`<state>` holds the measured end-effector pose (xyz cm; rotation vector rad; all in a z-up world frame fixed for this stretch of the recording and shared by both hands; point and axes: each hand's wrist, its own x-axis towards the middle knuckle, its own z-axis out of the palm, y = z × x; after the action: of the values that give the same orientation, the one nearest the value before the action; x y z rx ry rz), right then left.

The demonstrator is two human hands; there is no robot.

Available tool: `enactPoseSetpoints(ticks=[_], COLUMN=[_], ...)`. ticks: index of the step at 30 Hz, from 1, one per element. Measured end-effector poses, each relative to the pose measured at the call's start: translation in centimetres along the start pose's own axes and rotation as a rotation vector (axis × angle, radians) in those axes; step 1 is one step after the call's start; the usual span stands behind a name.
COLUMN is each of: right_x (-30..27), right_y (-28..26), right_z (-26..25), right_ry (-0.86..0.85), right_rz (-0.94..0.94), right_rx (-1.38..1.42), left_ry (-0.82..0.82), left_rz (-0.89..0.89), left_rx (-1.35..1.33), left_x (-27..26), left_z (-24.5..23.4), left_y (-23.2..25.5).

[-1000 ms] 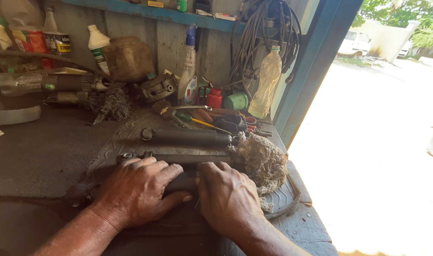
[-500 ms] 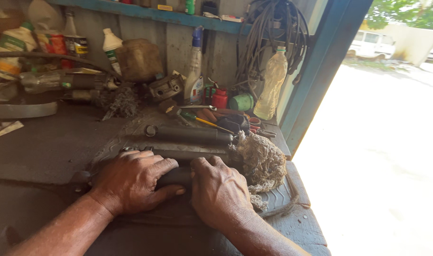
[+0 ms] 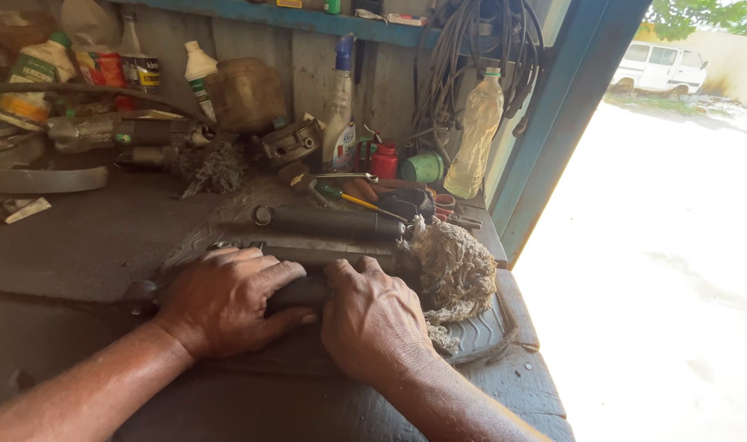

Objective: The person wipes multiple black shock absorbers using a rag on a cluttered workbench, picking them up one at a time and turning them over to clean different sides.

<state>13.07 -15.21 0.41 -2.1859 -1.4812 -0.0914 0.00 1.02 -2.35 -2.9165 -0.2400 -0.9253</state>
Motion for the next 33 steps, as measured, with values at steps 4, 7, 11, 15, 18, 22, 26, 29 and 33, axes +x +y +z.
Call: enactPoseSetpoints(ticks=[4,7,11,15,18,22,26,29,33], right_x=[-0.1,0.0,0.3,0.3,0.6,0.8,1.0,1.1,1.0], right_y=[-0.2,-0.3,-0.2,0.1,0.3,0.2,0.0,0.0,0.2], right_z=[0.0,0.0,0.1,0.5,0.7,0.9,0.9,0.9,1.0], right_ry=[-0.009,-0.011,0.022,0.028,0.057,0.067,0.054,0.082,0.085], right_rz=[0.02,0.018,0.012,-0.006,-0.021,-0.027,-0.016,-0.043,-0.06], right_rx=[-0.013,-0.015,-0.024,-0.037,-0.037,-0.041,-0.035,-0.024,-0.013], left_ry=[-0.011,0.0,0.004,-0.027,0.048,-0.04,-0.013,0.005,0.001], left_rz=[-0.004,-0.002,-0.015,-0.045,0.011,-0.064,-0.038,-0.018,-0.016], left_rx=[-0.007,-0.018,-0.02,0.002,-0.05,-0.064,-0.079,-0.08,-0.098], left_x=[0.1,0.0,-0.3,0.0,0.1,0.3,0.4,0.7,0.6], left_z=[0.0,0.0,0.2,0.3,0.0,-0.1,-0.1,0.0,-0.1], left_y=[0.1,0.0,-0.2,-0.2,-0.3,-0.6,-1.0,-1.2,-1.2])
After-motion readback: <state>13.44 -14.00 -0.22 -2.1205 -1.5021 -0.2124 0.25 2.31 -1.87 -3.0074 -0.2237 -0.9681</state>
